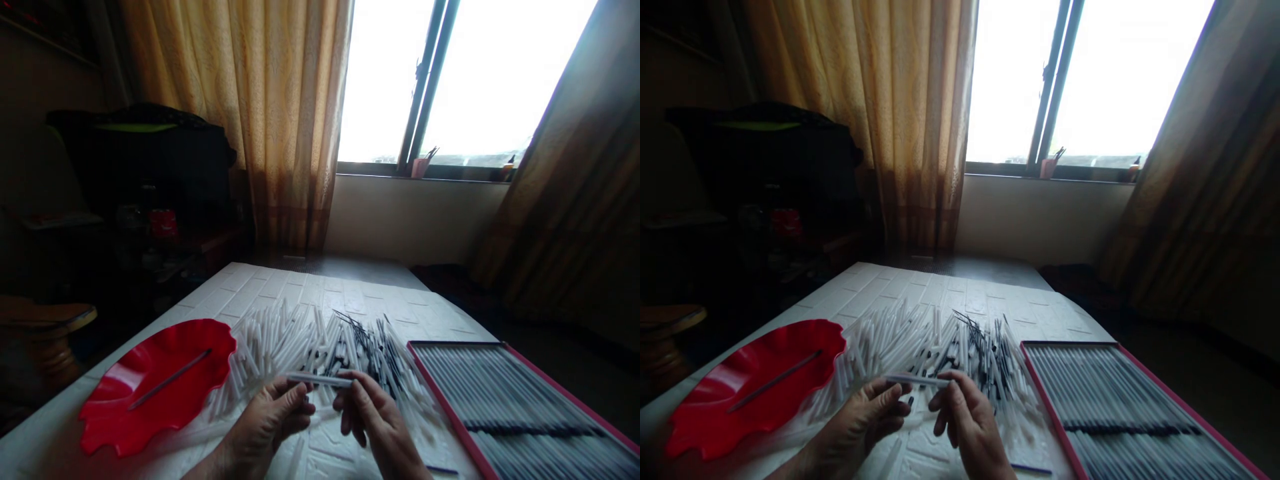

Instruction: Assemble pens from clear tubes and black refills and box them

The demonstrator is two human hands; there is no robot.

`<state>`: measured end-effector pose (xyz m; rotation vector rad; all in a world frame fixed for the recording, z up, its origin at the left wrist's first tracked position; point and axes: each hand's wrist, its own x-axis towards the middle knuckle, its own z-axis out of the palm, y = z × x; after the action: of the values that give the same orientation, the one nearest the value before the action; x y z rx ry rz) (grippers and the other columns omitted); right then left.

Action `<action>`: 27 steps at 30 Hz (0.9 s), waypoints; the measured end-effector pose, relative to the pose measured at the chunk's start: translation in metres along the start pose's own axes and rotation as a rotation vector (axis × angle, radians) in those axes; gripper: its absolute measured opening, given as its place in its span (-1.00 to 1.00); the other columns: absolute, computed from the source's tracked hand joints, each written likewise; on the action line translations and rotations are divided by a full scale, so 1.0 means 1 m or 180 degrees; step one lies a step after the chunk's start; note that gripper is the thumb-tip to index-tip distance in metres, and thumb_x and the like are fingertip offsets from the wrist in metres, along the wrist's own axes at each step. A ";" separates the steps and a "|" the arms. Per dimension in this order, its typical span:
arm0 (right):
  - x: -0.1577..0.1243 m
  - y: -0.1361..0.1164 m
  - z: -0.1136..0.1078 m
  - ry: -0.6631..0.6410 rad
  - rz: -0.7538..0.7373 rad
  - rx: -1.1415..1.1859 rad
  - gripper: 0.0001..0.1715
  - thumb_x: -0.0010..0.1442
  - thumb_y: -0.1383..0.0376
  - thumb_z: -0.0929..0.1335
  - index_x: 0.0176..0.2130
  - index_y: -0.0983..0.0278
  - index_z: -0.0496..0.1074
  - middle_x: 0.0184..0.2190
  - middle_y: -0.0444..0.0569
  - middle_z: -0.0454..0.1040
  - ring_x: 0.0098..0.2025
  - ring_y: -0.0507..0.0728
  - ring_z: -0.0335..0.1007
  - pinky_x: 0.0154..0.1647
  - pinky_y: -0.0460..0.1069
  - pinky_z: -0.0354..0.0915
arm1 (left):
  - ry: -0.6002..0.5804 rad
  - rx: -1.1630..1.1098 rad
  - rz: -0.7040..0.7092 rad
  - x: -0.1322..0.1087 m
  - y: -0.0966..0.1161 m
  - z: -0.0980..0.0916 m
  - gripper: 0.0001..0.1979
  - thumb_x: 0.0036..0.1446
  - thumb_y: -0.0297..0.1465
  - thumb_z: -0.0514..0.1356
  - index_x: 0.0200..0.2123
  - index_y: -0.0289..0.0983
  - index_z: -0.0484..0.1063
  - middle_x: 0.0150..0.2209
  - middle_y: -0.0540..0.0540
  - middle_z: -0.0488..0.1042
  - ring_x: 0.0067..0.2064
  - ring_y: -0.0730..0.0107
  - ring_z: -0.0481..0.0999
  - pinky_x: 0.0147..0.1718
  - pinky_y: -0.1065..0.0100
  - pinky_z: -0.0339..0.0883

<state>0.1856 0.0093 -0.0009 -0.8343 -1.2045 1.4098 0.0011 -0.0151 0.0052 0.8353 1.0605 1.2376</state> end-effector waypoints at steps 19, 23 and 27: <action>0.007 -0.003 -0.022 0.0219 -0.0077 -0.0253 -0.48 0.06 -0.08 0.42 -0.22 0.28 0.37 -0.52 -0.07 0.50 -0.60 -0.02 0.26 -0.67 -0.17 0.05 | -0.0370 0.5661 0.2370 -0.047 0.028 -0.056 -0.66 -0.04 -0.66 0.17 -0.24 -0.15 0.49 -0.02 -0.07 0.54 0.03 0.08 0.48 0.00 0.06 0.34; 0.011 0.005 -0.024 0.0189 -0.0193 -0.0499 -0.52 0.03 -0.05 0.45 -0.28 0.29 0.45 -0.54 -0.07 0.49 -0.59 0.00 0.27 -0.64 -0.14 0.13 | -0.0118 0.5477 0.2393 -0.044 0.020 -0.068 -0.75 0.08 -0.56 0.19 -0.23 -0.10 0.48 -0.05 -0.01 0.54 0.00 0.15 0.51 0.05 0.04 0.30; 0.013 0.005 -0.026 0.0156 -0.0136 -0.0752 -0.48 -0.06 -0.06 0.49 -0.28 0.30 0.57 -0.59 -0.09 0.46 -0.59 0.03 0.28 -0.58 -0.08 0.26 | 0.0055 0.5372 0.2778 -0.045 0.012 -0.072 -0.77 0.08 -0.52 0.22 -0.18 -0.13 0.45 -0.09 -0.04 0.56 -0.04 0.18 0.54 -0.01 0.15 0.38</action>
<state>0.2055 0.0282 -0.0109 -0.9936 -1.3605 1.2208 -0.0709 -0.0614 0.0012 2.7686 1.7718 0.7114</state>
